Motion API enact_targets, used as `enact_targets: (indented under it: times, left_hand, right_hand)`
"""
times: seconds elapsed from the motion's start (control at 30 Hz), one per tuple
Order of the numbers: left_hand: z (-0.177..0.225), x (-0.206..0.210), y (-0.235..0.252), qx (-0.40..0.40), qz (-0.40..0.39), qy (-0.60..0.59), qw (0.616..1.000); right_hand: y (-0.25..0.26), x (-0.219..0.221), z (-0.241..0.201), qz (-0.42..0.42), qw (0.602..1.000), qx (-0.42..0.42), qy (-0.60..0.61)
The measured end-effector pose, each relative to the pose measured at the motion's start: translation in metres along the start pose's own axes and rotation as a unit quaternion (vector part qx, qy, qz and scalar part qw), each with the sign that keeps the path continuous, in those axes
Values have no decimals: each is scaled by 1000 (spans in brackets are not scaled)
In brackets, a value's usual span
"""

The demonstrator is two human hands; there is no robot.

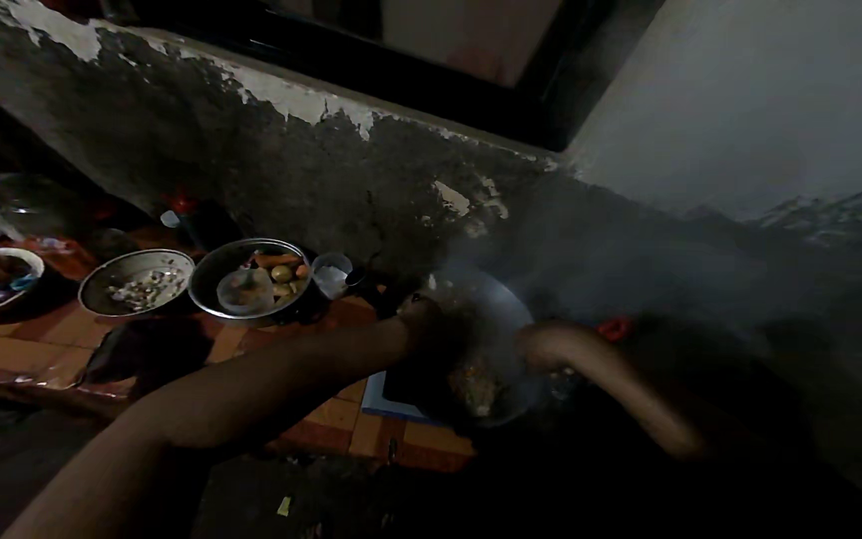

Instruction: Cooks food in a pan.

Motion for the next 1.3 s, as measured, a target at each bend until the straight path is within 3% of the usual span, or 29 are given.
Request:
enact_targets:
  times: [0.17, 0.4, 0.73, 0.83, 0.97, 1.1, 1.2, 1.3]
  left_hand:
    - [-7, 0, -4, 8, 26, -30, 999]
    - [-21, -1, -12, 1, 44, 3, 999]
    - [-34, -47, -41, 21, 168, 123, 978]
    - [-33, -50, -36, -12, 129, 186, 974]
    - [-33, -40, -26, -64, 40, 167, 983]
    - [-30, -34, -22, -65, 25, 181, 981]
    - [-26, -34, -19, -81, -11, 183, 980]
    - [-25, -29, -8, -128, -18, 109, 986]
  right_hand:
    - [18, 23, 6, -30, 991, -45, 124]
    - [21, 53, 36, 18, 967, -74, 244]
    - [-19, 11, 85, 96, 967, -42, 233]
    - [-32, -9, 81, 156, 969, -37, 186]
    - [-34, -11, 78, 265, 956, 11, 123]
    - [-39, -10, 73, 305, 940, 74, 134]
    - [-29, -10, 79, 322, 932, 60, 155]
    - [-11, -8, 84, 327, 932, 64, 141]
Point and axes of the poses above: each hand's wrist, its own y-axis towards the middle knuckle, its own x-axis out of the palm, z = x × y, the point moved 6 cm from there along y, towards the middle knuckle, and after that the axes turned 4 degrees about y, right-handed, at the moved point
